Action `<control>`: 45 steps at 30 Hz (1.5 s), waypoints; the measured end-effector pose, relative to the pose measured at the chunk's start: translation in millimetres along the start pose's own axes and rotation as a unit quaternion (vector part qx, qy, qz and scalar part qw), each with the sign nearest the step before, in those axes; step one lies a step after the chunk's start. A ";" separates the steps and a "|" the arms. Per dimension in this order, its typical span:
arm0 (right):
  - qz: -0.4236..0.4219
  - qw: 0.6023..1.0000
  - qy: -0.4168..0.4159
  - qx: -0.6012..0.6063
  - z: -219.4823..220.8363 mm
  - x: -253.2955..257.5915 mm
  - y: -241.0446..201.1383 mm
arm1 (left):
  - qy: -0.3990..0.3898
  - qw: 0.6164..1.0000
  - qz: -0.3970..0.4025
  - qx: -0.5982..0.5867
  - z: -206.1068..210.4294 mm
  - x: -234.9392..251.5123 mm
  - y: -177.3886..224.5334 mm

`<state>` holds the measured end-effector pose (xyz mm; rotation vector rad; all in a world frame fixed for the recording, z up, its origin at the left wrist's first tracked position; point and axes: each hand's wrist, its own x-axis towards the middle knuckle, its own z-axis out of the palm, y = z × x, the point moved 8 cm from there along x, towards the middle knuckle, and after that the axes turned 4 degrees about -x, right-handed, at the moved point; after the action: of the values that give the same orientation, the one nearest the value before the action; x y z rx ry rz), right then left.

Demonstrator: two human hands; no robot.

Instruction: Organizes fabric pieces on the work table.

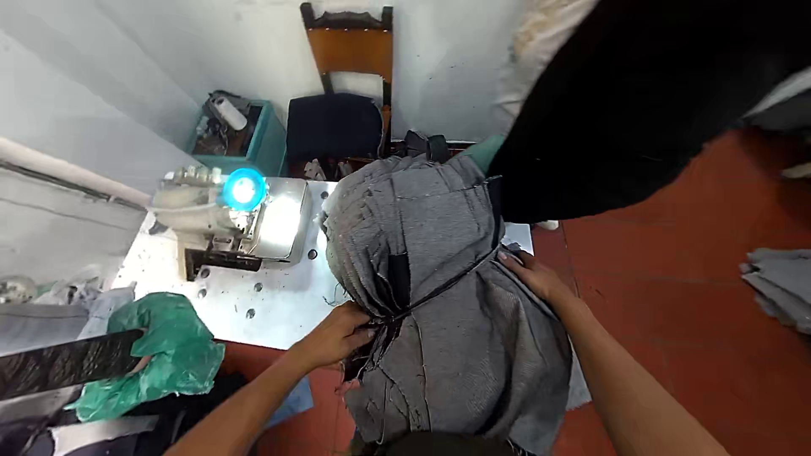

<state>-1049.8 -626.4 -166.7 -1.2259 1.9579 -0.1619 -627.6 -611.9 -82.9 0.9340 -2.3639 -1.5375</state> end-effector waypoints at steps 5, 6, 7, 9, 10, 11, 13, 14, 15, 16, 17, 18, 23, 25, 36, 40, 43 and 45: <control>0.065 0.997 0.039 0.008 -14.2 -13.7 39.1 | -0.130 0.967 -0.087 0.200 19.4 56.5 141.9; 0.084 0.995 0.050 0.021 -9.4 -28.7 56.4 | -0.103 0.964 -0.079 0.230 31.8 58.0 167.4; 0.101 0.992 0.061 0.035 -5.3 -41.9 73.2 | -0.060 0.961 -0.053 0.264 39.1 58.3 181.7; 0.137 0.985 0.095 0.044 -7.2 -53.1 99.7 | 0.028 0.959 -0.030 0.280 25.8 61.8 170.9; 0.155 0.982 0.098 0.039 -8.9 -57.2 110.3 | 0.053 0.968 -0.058 0.237 12.2 59.9 146.1; 0.165 0.981 0.101 0.032 -10.5 -58.7 117.9 | 0.085 0.975 -0.088 0.187 -2.5 54.2 110.9; 0.152 0.983 0.104 0.028 -12.1 -54.5 117.9 | 0.117 0.968 -0.197 0.107 -22.0 30.9 26.2; 0.133 0.984 0.116 0.038 -16.4 -54.0 109.9 | 0.121 0.963 -0.233 0.054 -21.8 18.6 -11.5; 0.101 0.982 0.147 0.056 -25.4 -59.7 95.9 | 0.137 0.964 -0.226 -0.021 -15.2 9.6 -38.8; 0.053 0.977 0.198 0.060 -38.6 -74.5 75.2 | 0.151 0.962 -0.207 -0.097 -3.7 3.3 -54.6; -0.013 0.966 0.254 0.046 -53.3 -96.9 46.8 | 0.159 0.957 -0.189 -0.153 8.6 -0.4 -62.1; -0.095 0.948 0.304 0.016 -65.4 -123.7 7.6 | 0.166 0.954 -0.175 -0.179 18.2 -1.5 -64.5; -0.360 0.910 0.148 -0.143 36.2 -180.8 -178.2 | 0.107 0.972 -0.210 0.004 4.6 4.8 -64.4; -0.375 0.884 0.147 -0.236 99.3 -172.1 -222.6 | 0.050 0.972 -0.219 0.066 -17.3 3.6 -27.3; -0.353 0.887 0.168 -0.247 119.9 -177.3 -223.3 | 0.121 0.949 -0.287 -0.044 58.0 -18.1 0.5; -0.254 0.909 0.101 -0.314 125.5 -165.2 -239.1 | 0.040 0.978 -0.204 -0.005 125.3 -42.7 150.0; -0.171 0.914 -0.003 -0.369 127.9 -155.9 -246.3 | 0.076 0.938 -0.284 0.186 103.0 -79.7 164.6; -0.184 0.901 -0.047 -0.390 133.2 -154.4 -247.2 | 0.052 0.927 -0.323 0.184 83.9 -98.6 148.5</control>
<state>-753.8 -592.8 -48.8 -2.0691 1.7203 0.5406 -648.9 -449.7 26.9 1.9827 -2.4389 -1.1578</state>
